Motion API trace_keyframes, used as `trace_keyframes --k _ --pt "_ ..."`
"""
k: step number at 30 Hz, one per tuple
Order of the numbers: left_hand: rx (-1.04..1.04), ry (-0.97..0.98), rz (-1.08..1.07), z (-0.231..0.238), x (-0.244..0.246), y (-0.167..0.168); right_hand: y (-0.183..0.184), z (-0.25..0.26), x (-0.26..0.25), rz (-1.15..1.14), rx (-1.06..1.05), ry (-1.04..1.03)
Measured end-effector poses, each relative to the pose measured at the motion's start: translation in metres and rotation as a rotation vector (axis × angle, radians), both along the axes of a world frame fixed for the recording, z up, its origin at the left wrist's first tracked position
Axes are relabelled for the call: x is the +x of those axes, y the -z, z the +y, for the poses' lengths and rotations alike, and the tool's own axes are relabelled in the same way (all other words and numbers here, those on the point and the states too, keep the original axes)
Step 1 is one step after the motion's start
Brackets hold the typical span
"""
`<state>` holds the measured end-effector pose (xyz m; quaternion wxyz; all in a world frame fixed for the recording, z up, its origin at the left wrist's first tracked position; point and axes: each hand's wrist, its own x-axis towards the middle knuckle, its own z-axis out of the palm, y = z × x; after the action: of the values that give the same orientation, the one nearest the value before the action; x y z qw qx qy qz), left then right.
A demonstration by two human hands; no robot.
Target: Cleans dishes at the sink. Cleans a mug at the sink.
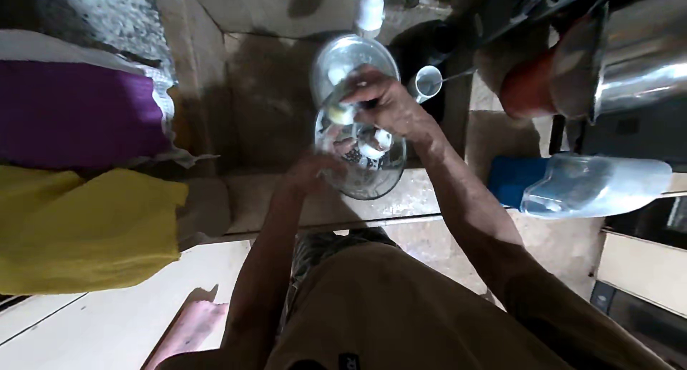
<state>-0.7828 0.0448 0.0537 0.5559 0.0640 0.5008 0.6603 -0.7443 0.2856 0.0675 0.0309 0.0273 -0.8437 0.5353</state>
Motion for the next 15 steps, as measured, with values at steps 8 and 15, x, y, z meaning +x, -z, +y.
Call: trace_keyframes --k 8,15 --pt "0.001 0.061 -0.025 0.002 -0.004 0.010 -0.010 0.006 -0.001 0.023 0.174 0.017" --pt "0.194 0.090 0.026 -0.004 -0.013 0.006 -0.003 0.031 0.023 -0.077 0.033 0.284"
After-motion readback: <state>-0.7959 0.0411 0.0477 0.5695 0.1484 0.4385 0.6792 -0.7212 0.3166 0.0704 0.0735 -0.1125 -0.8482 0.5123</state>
